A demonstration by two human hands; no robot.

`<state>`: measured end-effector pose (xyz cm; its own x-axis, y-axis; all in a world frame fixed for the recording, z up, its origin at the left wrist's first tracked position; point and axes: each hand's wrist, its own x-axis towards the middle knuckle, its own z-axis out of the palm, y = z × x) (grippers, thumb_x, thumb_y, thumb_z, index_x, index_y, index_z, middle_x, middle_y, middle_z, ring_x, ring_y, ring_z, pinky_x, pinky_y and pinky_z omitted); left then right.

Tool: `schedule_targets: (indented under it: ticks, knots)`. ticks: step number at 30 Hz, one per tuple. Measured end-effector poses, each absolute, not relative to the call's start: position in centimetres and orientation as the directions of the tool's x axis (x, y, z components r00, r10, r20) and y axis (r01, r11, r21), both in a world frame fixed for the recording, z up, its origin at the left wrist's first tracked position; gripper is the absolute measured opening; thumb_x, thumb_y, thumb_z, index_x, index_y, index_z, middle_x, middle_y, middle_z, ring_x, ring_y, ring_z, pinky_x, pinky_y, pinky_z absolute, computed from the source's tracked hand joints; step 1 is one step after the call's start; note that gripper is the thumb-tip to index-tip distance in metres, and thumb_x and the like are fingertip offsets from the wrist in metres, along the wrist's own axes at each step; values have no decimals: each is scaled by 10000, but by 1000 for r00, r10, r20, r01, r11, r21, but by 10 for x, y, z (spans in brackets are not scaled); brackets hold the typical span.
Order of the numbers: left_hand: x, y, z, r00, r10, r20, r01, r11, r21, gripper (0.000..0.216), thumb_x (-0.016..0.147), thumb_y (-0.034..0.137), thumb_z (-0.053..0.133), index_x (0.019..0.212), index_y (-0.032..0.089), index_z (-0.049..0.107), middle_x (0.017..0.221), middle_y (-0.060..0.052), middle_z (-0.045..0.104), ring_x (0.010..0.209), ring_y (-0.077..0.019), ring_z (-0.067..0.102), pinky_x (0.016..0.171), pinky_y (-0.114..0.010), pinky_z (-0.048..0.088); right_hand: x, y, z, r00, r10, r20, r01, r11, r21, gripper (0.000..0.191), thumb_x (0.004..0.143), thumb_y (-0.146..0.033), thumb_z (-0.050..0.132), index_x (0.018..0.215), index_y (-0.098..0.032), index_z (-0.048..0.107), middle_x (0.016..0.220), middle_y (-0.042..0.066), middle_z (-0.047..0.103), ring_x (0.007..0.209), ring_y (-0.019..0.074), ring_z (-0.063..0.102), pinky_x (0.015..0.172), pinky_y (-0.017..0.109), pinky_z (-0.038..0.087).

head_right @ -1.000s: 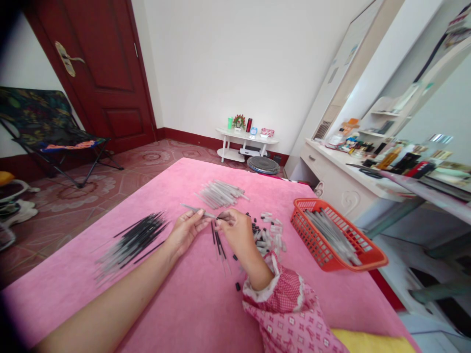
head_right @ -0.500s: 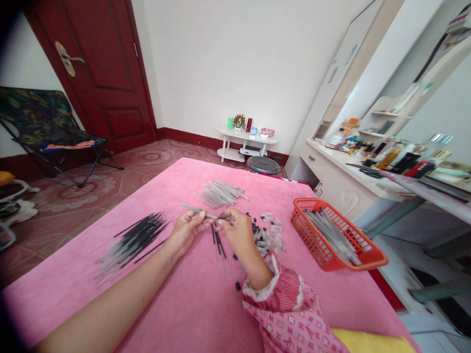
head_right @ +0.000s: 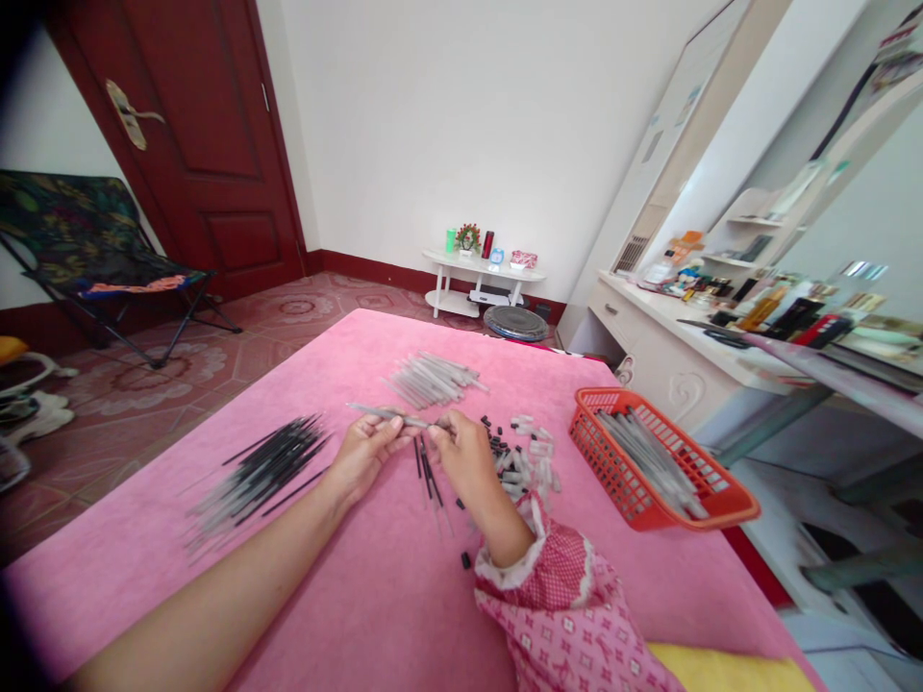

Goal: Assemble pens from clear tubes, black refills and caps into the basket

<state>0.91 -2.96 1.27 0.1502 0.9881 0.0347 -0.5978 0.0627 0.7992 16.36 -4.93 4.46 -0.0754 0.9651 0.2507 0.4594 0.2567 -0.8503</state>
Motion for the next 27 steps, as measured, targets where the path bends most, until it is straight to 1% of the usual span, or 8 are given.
schedule_targets:
  ticks: [3, 7, 8, 12, 16, 20, 25, 27]
  knots:
    - [9, -29, 12, 163, 986, 39, -590, 66, 805, 249, 662, 242, 727, 838, 107, 614, 793, -68, 705, 718, -142, 664, 656, -222, 521, 166, -50, 44, -114, 966, 231, 504, 257, -825, 394, 887, -389, 346, 613, -172, 527, 544, 5, 578, 456, 116, 538, 502, 237, 420]
    - [9, -29, 12, 156, 987, 37, -595, 64, 801, 241, 665, 240, 724, 835, 108, 615, 787, -63, 704, 712, -136, 661, 667, -223, 516, 167, -49, 43, -72, 951, 302, 551, 290, -782, 243, 827, -378, 484, 711, -178, 557, 616, -1, 599, 547, 130, 566, 535, 230, 415]
    - [9, -29, 13, 158, 987, 38, -595, 64, 801, 241, 664, 243, 725, 833, 109, 615, 787, -63, 704, 711, -136, 661, 668, -224, 515, 167, -49, 44, -79, 949, 305, 554, 296, -778, 243, 825, -378, 488, 702, -179, 557, 610, -2, 596, 548, 129, 564, 535, 228, 411]
    - [9, -30, 14, 162, 986, 30, -588, 73, 805, 270, 645, 276, 738, 822, 110, 621, 790, -71, 703, 708, -143, 659, 660, -231, 511, 167, -49, 44, -123, 964, 237, 530, 266, -805, 427, 883, -423, 353, 588, -177, 540, 524, 1, 564, 477, 118, 528, 508, 227, 395]
    - [9, -31, 15, 152, 988, 12, -593, 82, 801, 281, 621, 274, 754, 807, 111, 621, 767, -62, 701, 688, -138, 657, 660, -232, 508, 167, -49, 44, -81, 952, 294, 502, 294, -814, 258, 801, -404, 513, 682, -181, 566, 603, -8, 590, 552, 123, 544, 514, 213, 399]
    - [9, -31, 15, 182, 983, 30, -586, 84, 806, 271, 638, 259, 743, 823, 111, 611, 763, -62, 701, 682, -136, 657, 640, -222, 509, 167, -49, 43, -101, 965, 242, 479, 261, -838, 394, 859, -441, 400, 607, -176, 549, 528, -7, 554, 474, 110, 498, 491, 216, 383]
    - [9, -30, 15, 171, 985, 29, -601, 81, 795, 257, 647, 243, 738, 823, 109, 607, 764, -56, 701, 679, -124, 655, 645, -209, 508, 166, -49, 44, -88, 955, 282, 496, 288, -819, 253, 798, -397, 524, 675, -178, 552, 578, -21, 568, 526, 113, 528, 514, 210, 394]
    - [9, -30, 15, 183, 983, 34, -599, 84, 796, 262, 645, 247, 740, 826, 112, 607, 765, -57, 701, 678, -127, 655, 642, -211, 507, 165, -49, 45, -108, 962, 252, 495, 272, -826, 326, 835, -409, 461, 621, -175, 537, 540, -16, 553, 500, 113, 524, 502, 213, 394]
